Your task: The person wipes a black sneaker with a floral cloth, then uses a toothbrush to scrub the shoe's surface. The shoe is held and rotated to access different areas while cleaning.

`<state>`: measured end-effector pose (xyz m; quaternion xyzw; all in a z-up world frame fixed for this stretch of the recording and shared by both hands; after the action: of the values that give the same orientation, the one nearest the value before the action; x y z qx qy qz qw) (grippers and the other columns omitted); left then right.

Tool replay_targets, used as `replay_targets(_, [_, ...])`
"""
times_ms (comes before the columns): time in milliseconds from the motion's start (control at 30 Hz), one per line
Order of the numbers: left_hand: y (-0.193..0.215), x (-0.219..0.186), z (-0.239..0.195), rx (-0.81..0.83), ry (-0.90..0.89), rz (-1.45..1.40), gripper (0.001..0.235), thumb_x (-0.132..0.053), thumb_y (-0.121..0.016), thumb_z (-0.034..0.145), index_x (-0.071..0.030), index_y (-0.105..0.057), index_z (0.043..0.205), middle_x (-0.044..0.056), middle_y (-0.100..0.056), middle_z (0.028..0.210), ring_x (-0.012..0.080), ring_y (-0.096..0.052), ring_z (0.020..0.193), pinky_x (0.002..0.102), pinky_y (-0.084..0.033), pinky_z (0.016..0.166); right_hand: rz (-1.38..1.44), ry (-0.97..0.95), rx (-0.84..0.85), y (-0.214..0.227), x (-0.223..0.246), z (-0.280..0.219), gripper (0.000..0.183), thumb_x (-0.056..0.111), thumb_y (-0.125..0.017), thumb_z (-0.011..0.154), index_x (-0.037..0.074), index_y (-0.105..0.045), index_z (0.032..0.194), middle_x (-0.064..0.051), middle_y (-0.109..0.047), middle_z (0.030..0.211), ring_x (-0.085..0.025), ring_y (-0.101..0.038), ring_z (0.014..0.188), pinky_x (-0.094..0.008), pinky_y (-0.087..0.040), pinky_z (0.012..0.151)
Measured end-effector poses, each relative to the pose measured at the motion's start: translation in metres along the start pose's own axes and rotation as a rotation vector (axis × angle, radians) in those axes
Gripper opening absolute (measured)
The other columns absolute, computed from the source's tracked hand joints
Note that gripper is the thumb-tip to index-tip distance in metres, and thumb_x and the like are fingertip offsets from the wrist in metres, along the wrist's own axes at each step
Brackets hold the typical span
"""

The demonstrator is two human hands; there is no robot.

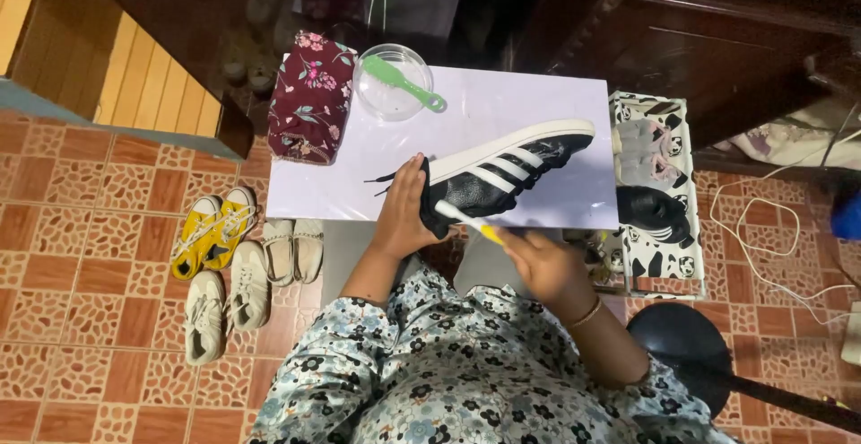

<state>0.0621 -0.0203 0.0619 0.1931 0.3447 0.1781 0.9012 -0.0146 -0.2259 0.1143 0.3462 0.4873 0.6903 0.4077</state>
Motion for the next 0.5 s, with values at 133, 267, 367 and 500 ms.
replay_targets(133, [-0.003,0.004,-0.003,0.015,0.009,0.017,0.125,-0.042,-0.091,0.065,-0.016,-0.015,0.161,0.023,-0.027,0.162,0.0470,-0.036,0.143,0.061,-0.031,0.119,0.015,-0.010,-0.016,-0.003,-0.009,-0.007,0.021,0.039,-0.058,0.098,0.037,-0.074,0.113,0.002,-0.062,0.073,-0.024,-0.068,0.057,-0.030,-0.056,0.054])
replay_targets(267, [-0.004,0.008,-0.004,0.036,0.037,0.028,0.119,-0.046,-0.093,0.061,-0.016,-0.030,0.157,0.022,-0.030,0.161,0.0473,-0.038,0.141,0.063,-0.034,0.117,0.074,-0.175,-0.061,0.009,-0.047,-0.003,0.030,0.037,-0.057,0.102,0.036,-0.070,0.129,-0.001,-0.061,0.074,-0.027,-0.068,0.063,-0.034,-0.055,0.056])
replay_targets(367, [-0.002,0.006,-0.002,0.047,0.035,0.038,0.111,-0.046,-0.094,0.060,-0.016,-0.041,0.153,0.022,-0.031,0.160,0.0473,-0.040,0.138,0.063,-0.036,0.115,0.195,-0.311,-0.142,0.021,-0.056,-0.007,0.034,0.024,-0.063,0.101,0.024,-0.071,0.134,-0.011,-0.068,0.085,-0.033,-0.070,0.075,-0.041,-0.057,0.067])
replay_targets(500, [-0.012,0.019,-0.012,0.131,0.039,0.081,0.105,-0.023,-0.095,0.061,-0.020,-0.042,0.152,0.023,-0.030,0.159,0.0472,-0.043,0.133,0.062,-0.039,0.111,0.494,-0.484,-0.237,0.015,-0.073,-0.027,0.042,0.007,-0.067,0.098,0.013,-0.069,0.139,-0.018,-0.074,0.112,-0.035,-0.070,0.103,-0.041,-0.054,0.091])
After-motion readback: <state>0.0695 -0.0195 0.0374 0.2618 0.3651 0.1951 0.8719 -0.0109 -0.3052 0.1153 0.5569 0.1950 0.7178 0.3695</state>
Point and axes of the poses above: each hand's wrist, its own z-axis towards the middle knuckle, its own y-axis out of the back of the hand, x = y × z, the point moved 9 cm from there along z, towards the middle knuckle
